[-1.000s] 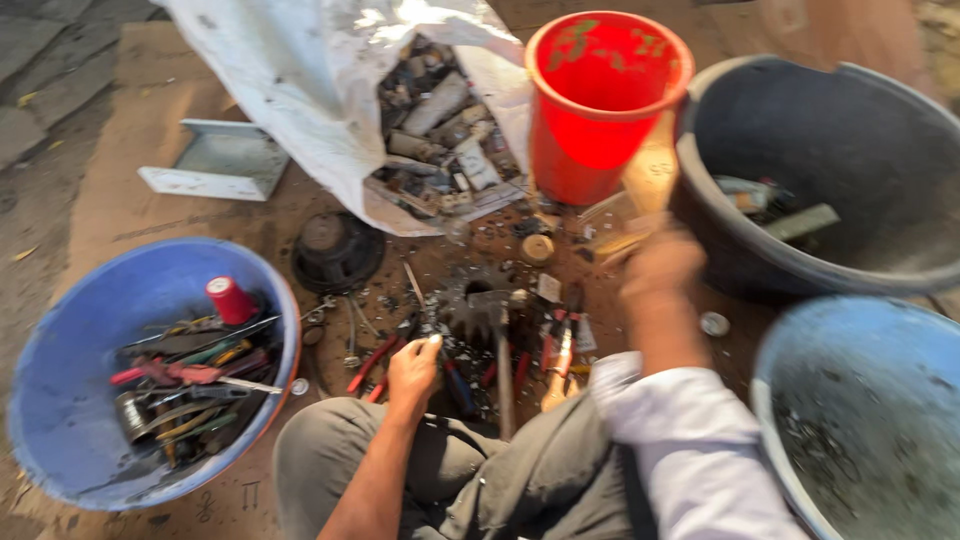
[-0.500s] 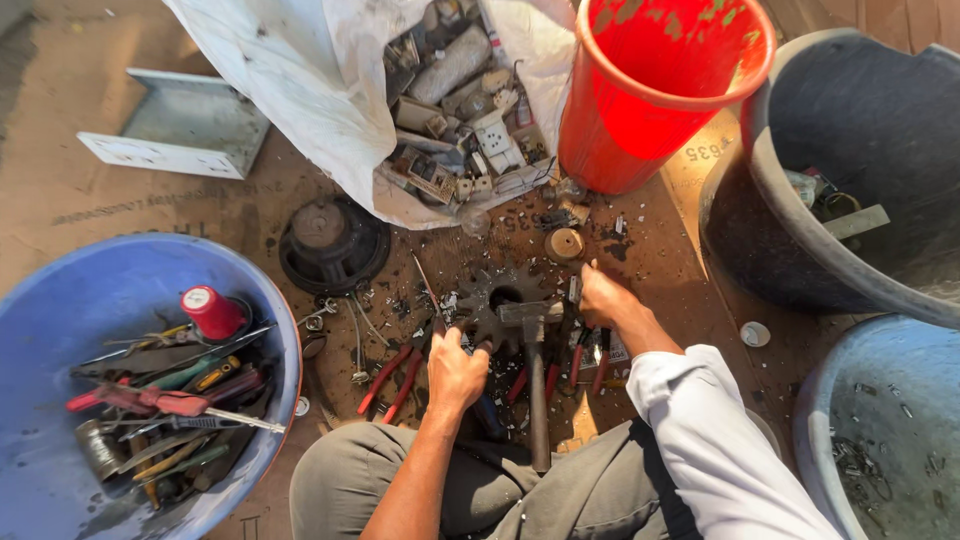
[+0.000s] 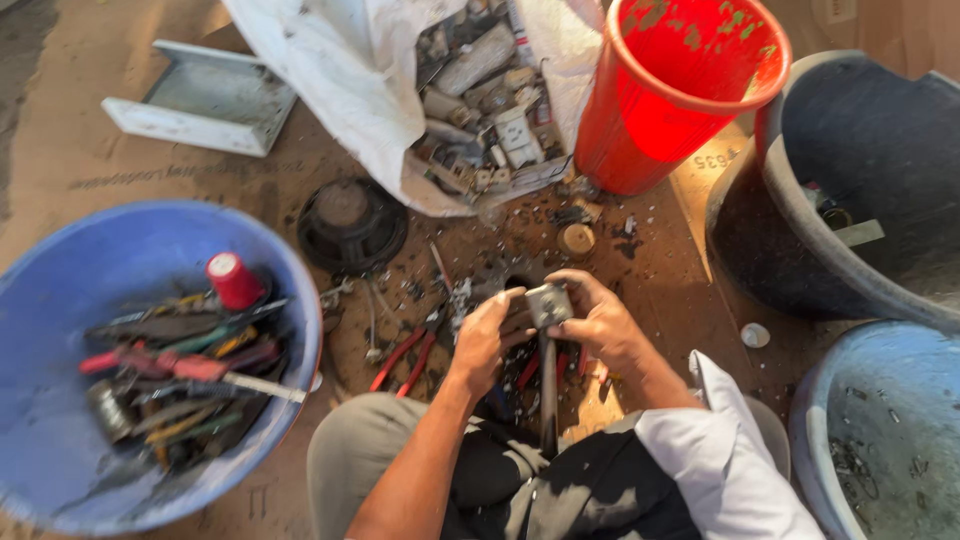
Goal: The person sits on the ground and uses a hammer to break apart white plastic electrical sockets and switches. They repeatedly strike the components against a metal gear to shatter the plastic casing and separate the internal metal parts.
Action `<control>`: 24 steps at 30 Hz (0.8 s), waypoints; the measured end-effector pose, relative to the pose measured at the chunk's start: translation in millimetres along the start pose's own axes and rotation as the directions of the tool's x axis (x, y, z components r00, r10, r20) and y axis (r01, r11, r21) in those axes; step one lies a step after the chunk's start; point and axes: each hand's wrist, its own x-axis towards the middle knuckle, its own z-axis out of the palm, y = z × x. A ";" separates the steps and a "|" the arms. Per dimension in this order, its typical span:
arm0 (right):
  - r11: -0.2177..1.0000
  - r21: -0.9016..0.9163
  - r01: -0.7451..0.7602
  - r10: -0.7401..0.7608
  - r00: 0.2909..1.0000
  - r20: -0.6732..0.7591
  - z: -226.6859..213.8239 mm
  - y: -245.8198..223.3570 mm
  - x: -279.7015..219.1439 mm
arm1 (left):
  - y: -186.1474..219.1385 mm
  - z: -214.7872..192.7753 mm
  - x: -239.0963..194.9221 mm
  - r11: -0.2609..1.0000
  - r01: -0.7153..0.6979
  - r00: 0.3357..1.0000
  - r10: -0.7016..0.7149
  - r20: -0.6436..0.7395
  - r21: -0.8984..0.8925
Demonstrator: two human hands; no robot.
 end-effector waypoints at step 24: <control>0.463 -0.831 0.309 -0.512 0.859 0.034 70.0 35.9 -44.7 | -29.1 -12.6 -19.8 0.967 0.124 0.992 -0.112 0.064 -0.222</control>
